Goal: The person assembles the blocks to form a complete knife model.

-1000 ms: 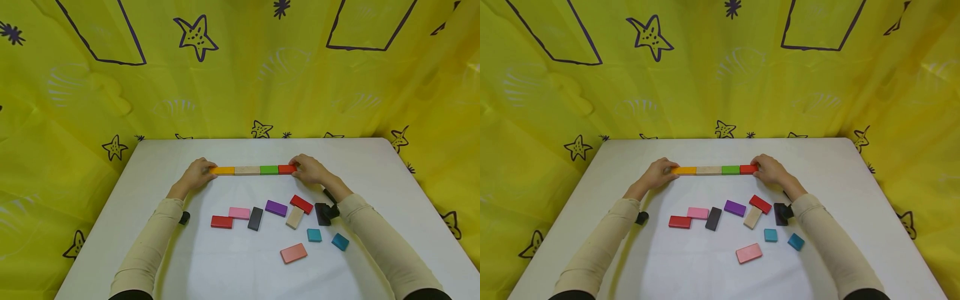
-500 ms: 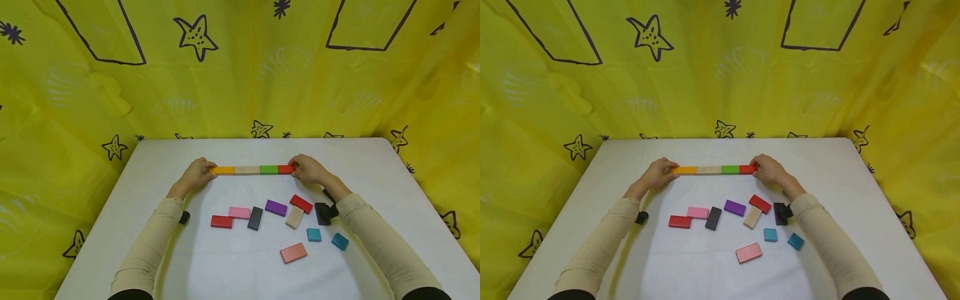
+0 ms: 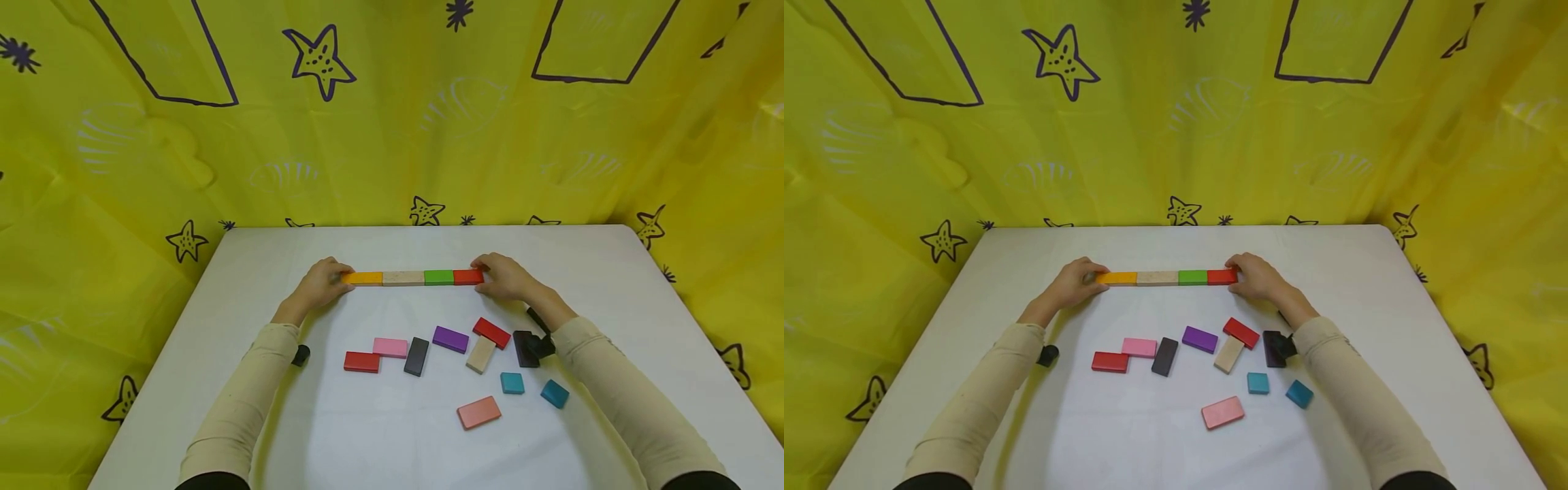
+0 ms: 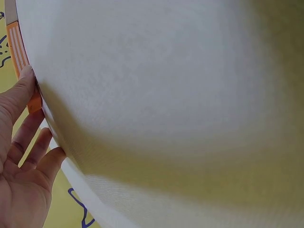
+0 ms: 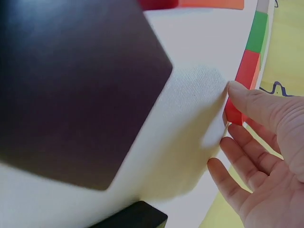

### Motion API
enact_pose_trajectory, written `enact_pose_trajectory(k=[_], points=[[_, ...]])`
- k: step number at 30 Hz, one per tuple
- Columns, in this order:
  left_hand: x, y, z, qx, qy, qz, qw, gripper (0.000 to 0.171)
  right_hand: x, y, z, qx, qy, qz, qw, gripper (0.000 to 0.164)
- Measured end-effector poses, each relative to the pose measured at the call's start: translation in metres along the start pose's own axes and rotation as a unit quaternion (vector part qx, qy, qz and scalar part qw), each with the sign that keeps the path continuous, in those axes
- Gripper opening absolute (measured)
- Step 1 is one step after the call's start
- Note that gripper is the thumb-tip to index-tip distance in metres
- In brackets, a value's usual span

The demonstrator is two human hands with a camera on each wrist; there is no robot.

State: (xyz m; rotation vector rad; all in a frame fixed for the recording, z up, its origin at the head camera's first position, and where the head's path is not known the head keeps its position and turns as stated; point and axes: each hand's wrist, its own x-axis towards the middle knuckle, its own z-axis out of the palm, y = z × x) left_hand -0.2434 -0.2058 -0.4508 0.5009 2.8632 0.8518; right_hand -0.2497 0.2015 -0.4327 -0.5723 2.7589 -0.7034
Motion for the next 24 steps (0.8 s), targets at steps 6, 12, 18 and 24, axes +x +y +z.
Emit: enact_pose_trajectory(k=[6,12,18,24], points=[[0.000,0.000,-0.001,0.000,-0.004,-0.009,1.0000,0.034,-0.008,0.004,-0.003,0.012,0.002,-0.006,1.000,0.051],[0.000,0.000,-0.002,0.010,-0.007,-0.014,0.9998,0.035,-0.021,0.003,-0.003,0.025,0.007,-0.012,1.000,0.056],[0.000,0.002,-0.003,0.010,-0.007,-0.014,0.9998,0.035,-0.033,0.001,0.000,0.033,0.016,-0.020,0.999,0.056],[0.001,0.002,-0.003,0.005,-0.008,-0.016,0.9998,0.034,-0.045,0.000,0.001,0.032,0.016,-0.023,0.999,0.056]])
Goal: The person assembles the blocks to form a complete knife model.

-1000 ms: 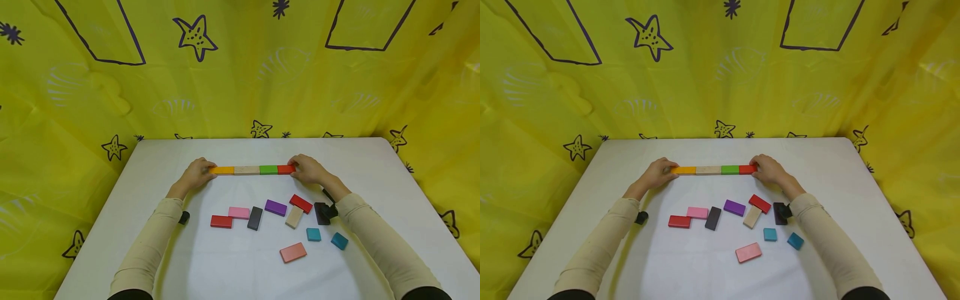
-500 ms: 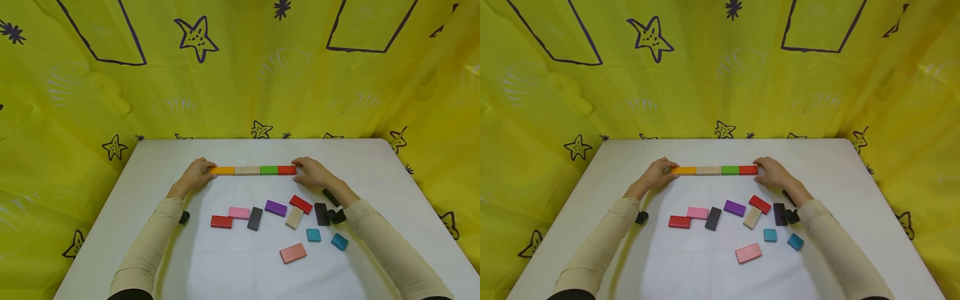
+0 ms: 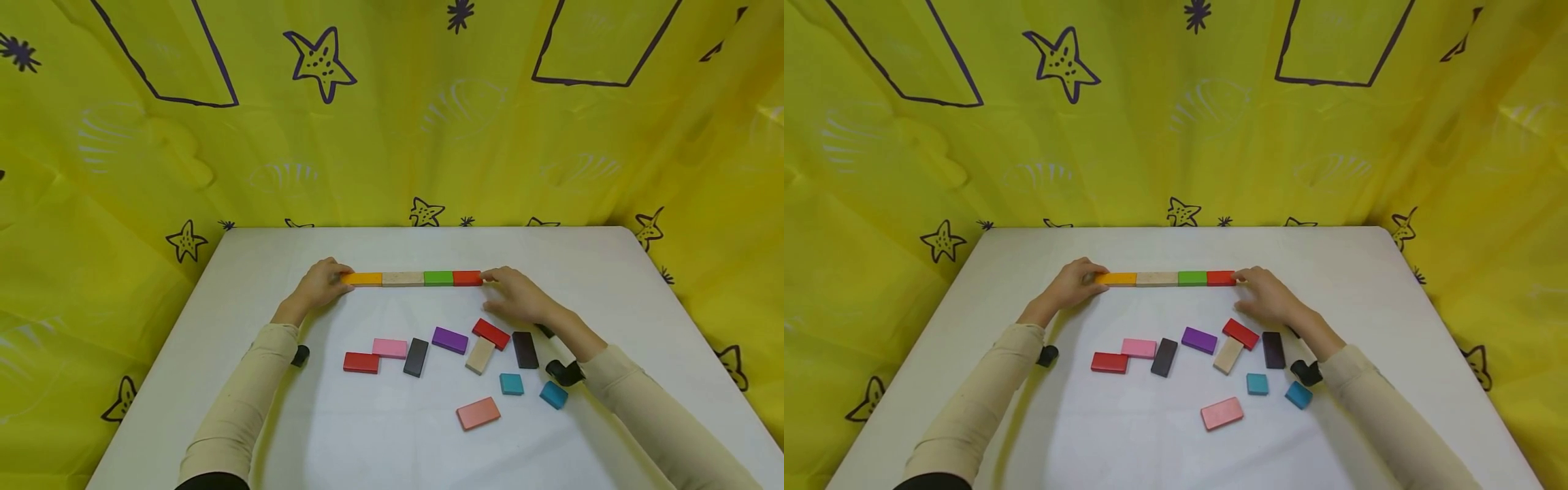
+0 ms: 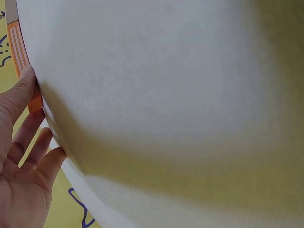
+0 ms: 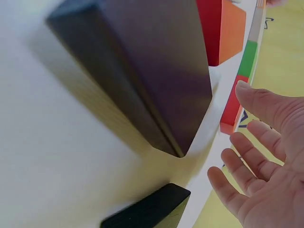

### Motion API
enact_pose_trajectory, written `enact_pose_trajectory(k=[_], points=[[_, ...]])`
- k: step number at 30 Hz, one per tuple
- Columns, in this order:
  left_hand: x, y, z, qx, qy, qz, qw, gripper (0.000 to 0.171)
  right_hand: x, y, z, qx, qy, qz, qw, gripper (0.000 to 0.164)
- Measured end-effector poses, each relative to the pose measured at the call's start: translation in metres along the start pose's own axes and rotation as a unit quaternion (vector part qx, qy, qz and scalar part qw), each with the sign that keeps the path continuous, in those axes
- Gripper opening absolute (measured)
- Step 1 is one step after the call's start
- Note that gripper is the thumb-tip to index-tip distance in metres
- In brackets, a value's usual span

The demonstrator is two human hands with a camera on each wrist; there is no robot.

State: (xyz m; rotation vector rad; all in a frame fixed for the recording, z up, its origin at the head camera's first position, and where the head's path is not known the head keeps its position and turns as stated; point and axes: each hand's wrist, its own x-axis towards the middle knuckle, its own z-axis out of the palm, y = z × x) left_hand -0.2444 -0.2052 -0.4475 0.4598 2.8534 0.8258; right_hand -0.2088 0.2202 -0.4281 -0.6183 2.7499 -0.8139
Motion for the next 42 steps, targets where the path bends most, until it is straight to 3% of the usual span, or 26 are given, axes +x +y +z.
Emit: enact_pose_trajectory(k=[24,42], points=[[-0.002,0.001,0.000,0.008,0.003,0.001,1.0000,0.034,-0.047,0.002,-0.006,0.035,0.030,-0.010,0.999,0.061],[-0.003,0.001,0.002,0.003,0.006,0.001,1.0000,0.035,-0.080,0.021,-0.014,0.021,0.120,-0.033,0.992,0.057]])
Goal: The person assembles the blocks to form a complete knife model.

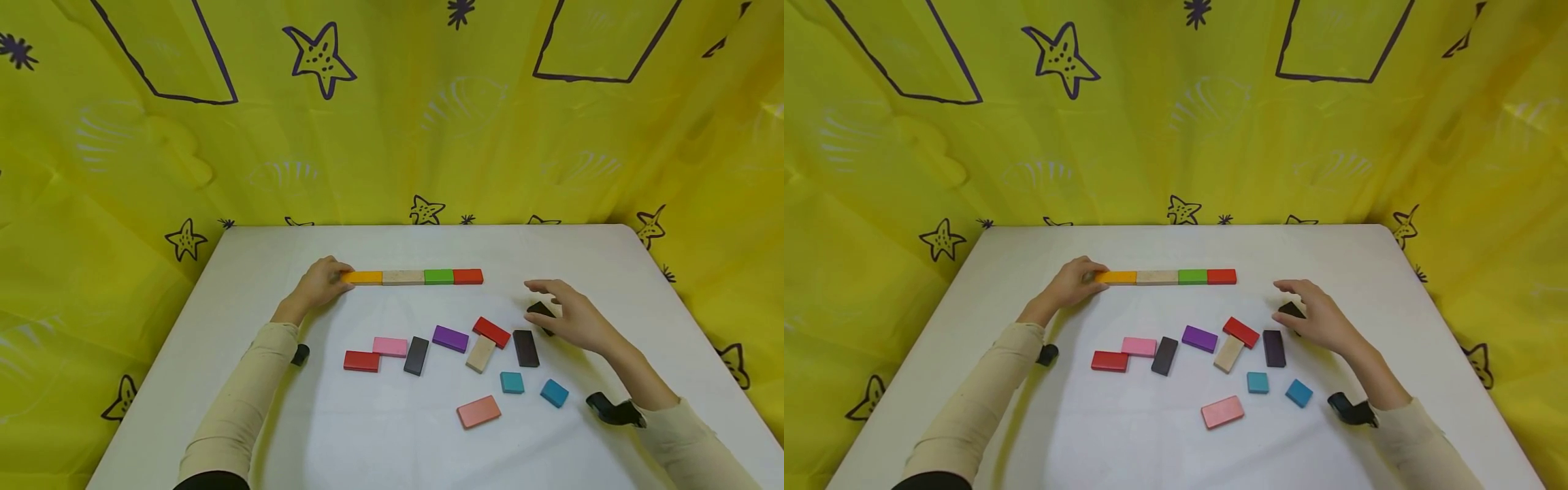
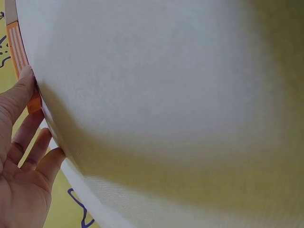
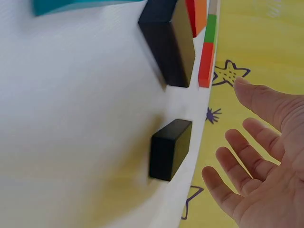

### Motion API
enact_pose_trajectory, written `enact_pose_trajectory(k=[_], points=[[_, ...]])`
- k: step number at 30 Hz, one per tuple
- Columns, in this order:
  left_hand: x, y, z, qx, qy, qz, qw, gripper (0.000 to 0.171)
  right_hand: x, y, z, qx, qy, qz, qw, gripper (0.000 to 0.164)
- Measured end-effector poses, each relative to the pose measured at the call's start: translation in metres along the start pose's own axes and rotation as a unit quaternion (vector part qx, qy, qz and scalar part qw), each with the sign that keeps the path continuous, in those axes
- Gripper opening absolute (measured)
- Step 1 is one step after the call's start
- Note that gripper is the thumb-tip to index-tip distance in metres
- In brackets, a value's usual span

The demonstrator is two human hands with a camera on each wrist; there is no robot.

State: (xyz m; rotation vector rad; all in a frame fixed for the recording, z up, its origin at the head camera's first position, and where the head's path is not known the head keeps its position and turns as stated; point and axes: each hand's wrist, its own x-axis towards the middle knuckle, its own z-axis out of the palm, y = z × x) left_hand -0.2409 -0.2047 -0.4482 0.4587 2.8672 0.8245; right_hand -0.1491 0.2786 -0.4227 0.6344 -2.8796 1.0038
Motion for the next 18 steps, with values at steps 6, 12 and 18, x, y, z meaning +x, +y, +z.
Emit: enact_pose_trajectory(k=[6,12,18], points=[[0.000,0.000,0.000,0.007,-0.001,-0.001,1.0000,0.036,-0.011,0.007,-0.003,0.001,0.001,0.017,1.000,0.057],[0.002,-0.001,0.000,0.005,-0.002,-0.005,1.0000,0.036,-0.022,0.016,-0.004,-0.011,-0.002,0.024,1.000,0.056],[0.002,0.000,0.000,0.005,-0.004,-0.009,0.9999,0.037,-0.032,0.027,-0.004,-0.031,0.013,-0.011,0.999,0.055]])
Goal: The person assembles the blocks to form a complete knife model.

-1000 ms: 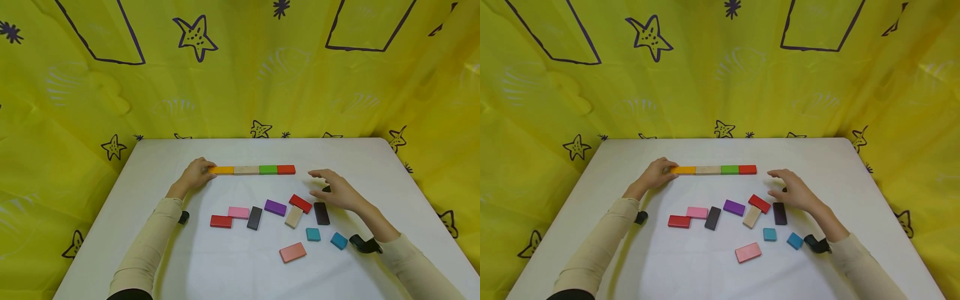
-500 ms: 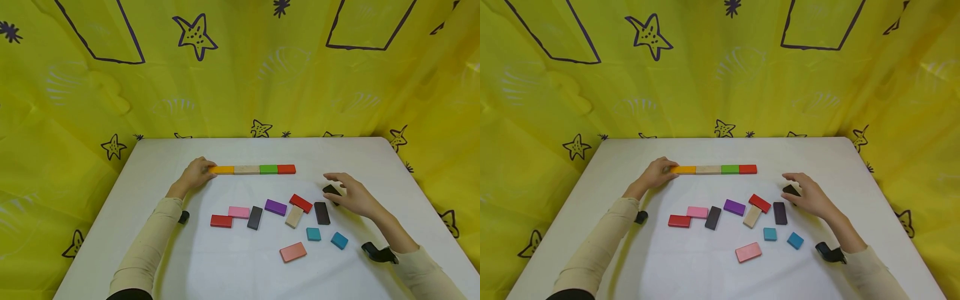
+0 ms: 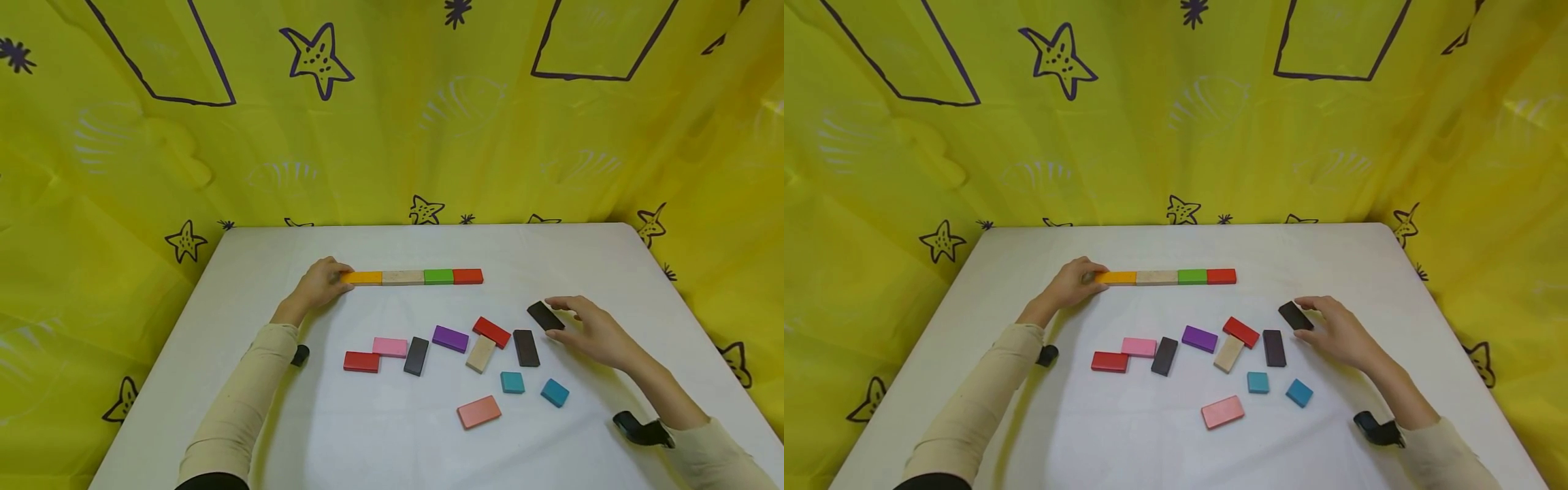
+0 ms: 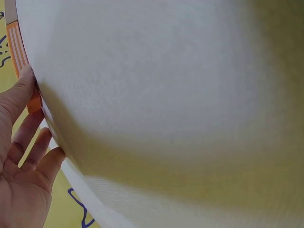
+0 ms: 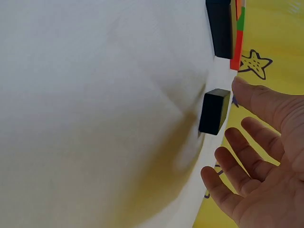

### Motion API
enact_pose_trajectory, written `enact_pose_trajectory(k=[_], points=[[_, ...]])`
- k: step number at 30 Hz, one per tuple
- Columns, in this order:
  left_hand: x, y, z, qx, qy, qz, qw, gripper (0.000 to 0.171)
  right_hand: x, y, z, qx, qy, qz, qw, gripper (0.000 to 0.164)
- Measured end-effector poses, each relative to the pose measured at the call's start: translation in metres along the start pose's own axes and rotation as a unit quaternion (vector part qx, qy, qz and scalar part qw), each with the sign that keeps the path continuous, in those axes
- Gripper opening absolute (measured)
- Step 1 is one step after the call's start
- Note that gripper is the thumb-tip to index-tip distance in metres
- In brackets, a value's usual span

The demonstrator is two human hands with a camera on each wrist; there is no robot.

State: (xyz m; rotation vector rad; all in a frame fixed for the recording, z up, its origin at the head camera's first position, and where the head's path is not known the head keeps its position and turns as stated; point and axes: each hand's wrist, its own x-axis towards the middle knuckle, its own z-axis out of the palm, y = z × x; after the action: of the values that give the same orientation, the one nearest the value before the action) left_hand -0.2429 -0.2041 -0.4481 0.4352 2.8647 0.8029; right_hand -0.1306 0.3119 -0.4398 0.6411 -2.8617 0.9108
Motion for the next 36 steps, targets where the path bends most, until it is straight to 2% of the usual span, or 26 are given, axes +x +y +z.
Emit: enact_pose_trajectory(k=[8,22,30,36], points=[[-0.0021,-0.0007,0.0003,-0.002,0.001,0.003,1.0000,0.037,-0.0033,0.0041,0.0013,0.002,-0.016,0.024,1.000,0.045],[-0.0024,-0.0008,0.0013,-0.007,0.006,0.006,0.9999,0.036,0.0053,0.0023,0.0026,0.001,-0.032,0.049,0.998,0.036],[-0.0017,-0.0015,0.0000,-0.006,0.007,0.008,0.9999,0.036,0.0050,0.0062,0.0041,-0.022,-0.010,0.018,1.000,0.026],[-0.0012,-0.0018,0.0009,-0.006,0.005,0.009,0.9999,0.035,0.0057,0.0086,0.0063,-0.022,-0.009,0.014,1.000,0.022]])
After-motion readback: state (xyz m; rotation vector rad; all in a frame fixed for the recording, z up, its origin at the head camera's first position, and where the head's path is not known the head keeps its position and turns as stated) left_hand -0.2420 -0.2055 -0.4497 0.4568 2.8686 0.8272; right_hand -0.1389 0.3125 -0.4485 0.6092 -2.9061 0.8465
